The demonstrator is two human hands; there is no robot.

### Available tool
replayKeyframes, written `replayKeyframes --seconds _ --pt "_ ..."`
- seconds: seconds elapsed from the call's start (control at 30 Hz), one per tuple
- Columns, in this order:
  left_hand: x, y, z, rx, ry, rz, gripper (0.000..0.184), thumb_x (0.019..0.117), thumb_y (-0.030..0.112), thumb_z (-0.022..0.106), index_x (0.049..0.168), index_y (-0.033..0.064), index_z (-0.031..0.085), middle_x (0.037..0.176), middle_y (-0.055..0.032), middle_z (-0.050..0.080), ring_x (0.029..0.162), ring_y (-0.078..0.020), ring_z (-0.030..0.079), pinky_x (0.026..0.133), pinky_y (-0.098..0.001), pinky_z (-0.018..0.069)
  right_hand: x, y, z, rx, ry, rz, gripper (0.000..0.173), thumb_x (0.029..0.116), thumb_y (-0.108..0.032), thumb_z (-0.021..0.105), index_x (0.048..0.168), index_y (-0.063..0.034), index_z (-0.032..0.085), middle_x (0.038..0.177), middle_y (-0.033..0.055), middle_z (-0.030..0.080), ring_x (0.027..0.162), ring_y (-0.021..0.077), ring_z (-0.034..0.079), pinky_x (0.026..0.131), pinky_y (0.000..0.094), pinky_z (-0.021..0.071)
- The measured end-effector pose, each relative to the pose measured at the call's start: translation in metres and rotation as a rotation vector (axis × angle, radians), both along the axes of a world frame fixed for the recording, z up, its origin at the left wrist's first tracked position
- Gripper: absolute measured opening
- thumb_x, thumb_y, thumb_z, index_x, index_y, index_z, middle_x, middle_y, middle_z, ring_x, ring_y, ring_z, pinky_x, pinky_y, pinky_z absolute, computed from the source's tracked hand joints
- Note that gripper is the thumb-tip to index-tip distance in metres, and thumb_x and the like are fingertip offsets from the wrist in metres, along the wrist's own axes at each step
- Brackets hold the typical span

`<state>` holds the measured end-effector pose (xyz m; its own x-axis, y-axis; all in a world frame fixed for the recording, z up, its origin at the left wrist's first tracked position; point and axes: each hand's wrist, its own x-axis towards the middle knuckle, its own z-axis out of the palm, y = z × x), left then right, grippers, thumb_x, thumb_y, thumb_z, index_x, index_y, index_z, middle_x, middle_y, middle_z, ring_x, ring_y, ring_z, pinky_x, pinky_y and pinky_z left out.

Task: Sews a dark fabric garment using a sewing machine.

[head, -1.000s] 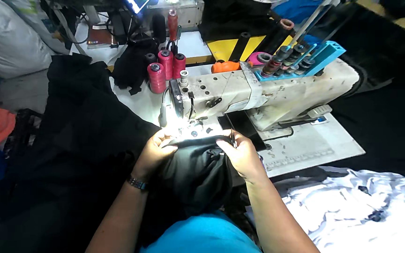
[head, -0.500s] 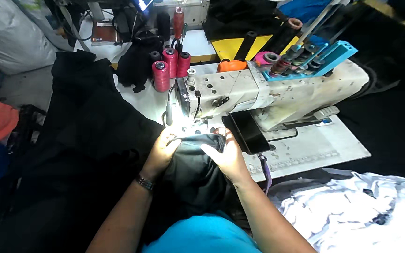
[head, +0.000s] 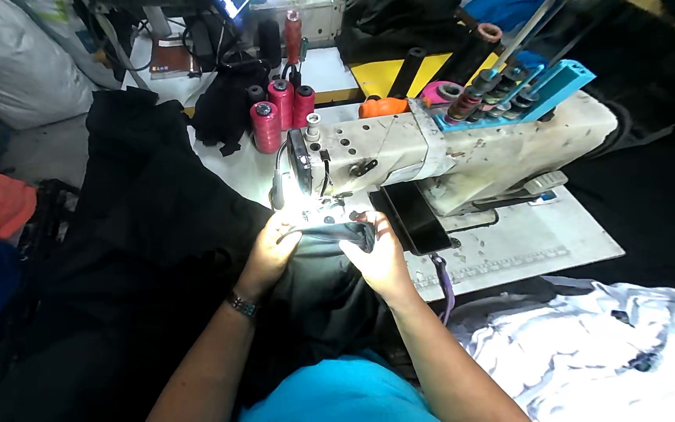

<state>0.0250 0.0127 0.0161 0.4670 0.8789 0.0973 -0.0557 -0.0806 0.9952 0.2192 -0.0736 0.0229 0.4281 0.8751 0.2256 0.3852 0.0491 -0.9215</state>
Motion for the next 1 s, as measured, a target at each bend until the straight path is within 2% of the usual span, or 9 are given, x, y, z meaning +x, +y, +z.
replayKeyframes --seconds 0.27,0.4,0.5,0.57,0.83,1.0 --pt "0.0009 0.0001 -0.0024 -0.015 0.026 0.012 0.013 0.0986 -0.001 0.057 0.109 0.0052 0.063 0.089 -0.0024 0.067 0.081 -0.0077 0.064 0.074 -0.0234 0.0549 0.0028 -0.0004 -0.0016 0.062 0.094 0.036 0.032 0.0874 -0.008 0.066 0.118 -0.0083 0.059 0.105 0.0009 0.067 0.095 0.0038 0.066 0.082 0.0218 0.0566" --pt "0.0011 0.0002 -0.0015 0.014 0.063 0.004 0.011 0.0973 0.004 0.062 0.107 0.0051 0.066 0.086 -0.0017 0.068 0.078 -0.0074 0.065 0.073 -0.0238 0.0554 0.0034 -0.0008 -0.0040 0.104 0.034 0.045 0.031 0.0883 -0.008 0.065 0.119 -0.0073 0.060 0.118 0.0035 0.067 0.108 0.0061 0.065 0.090 0.0250 0.0563" --pt "0.0011 0.0007 -0.0016 0.061 0.084 -0.025 0.022 0.0891 0.009 0.075 0.110 0.0046 0.069 0.095 -0.0024 0.073 0.087 -0.0096 0.070 0.081 -0.0274 0.0601 0.0037 -0.0008 -0.0045 0.116 0.005 0.044 0.033 0.0877 -0.009 0.065 0.120 -0.0075 0.060 0.122 0.0041 0.067 0.113 0.0069 0.064 0.092 0.0258 0.0560" --pt "0.0009 0.0009 -0.0023 0.093 0.094 -0.038 0.028 0.0854 0.010 0.078 0.111 0.0040 0.070 0.099 -0.0032 0.074 0.092 -0.0109 0.071 0.085 -0.0290 0.0607 0.0039 -0.0008 -0.0048 0.125 -0.008 0.048 0.034 0.0874 -0.009 0.065 0.121 -0.0074 0.060 0.124 0.0045 0.066 0.116 0.0076 0.063 0.095 0.0265 0.0556" --pt "0.0011 0.0011 -0.0036 0.090 0.105 -0.053 0.030 0.0846 0.009 0.078 0.113 0.0035 0.070 0.102 -0.0037 0.075 0.094 -0.0105 0.071 0.087 -0.0284 0.0604 0.0030 -0.0007 -0.0029 0.106 -0.010 0.047 0.035 0.0875 -0.010 0.065 0.122 -0.0092 0.059 0.122 0.0016 0.067 0.114 0.0061 0.064 0.094 0.0262 0.0555" --pt "0.0005 0.0025 -0.0047 0.083 0.127 -0.045 0.028 0.0856 0.010 0.078 0.112 0.0042 0.070 0.099 -0.0036 0.075 0.092 -0.0105 0.072 0.085 -0.0282 0.0605 0.0026 -0.0001 -0.0021 0.087 -0.009 0.046 0.034 0.0892 -0.011 0.064 0.122 -0.0078 0.059 0.121 0.0031 0.067 0.111 0.0053 0.064 0.093 0.0249 0.0551"
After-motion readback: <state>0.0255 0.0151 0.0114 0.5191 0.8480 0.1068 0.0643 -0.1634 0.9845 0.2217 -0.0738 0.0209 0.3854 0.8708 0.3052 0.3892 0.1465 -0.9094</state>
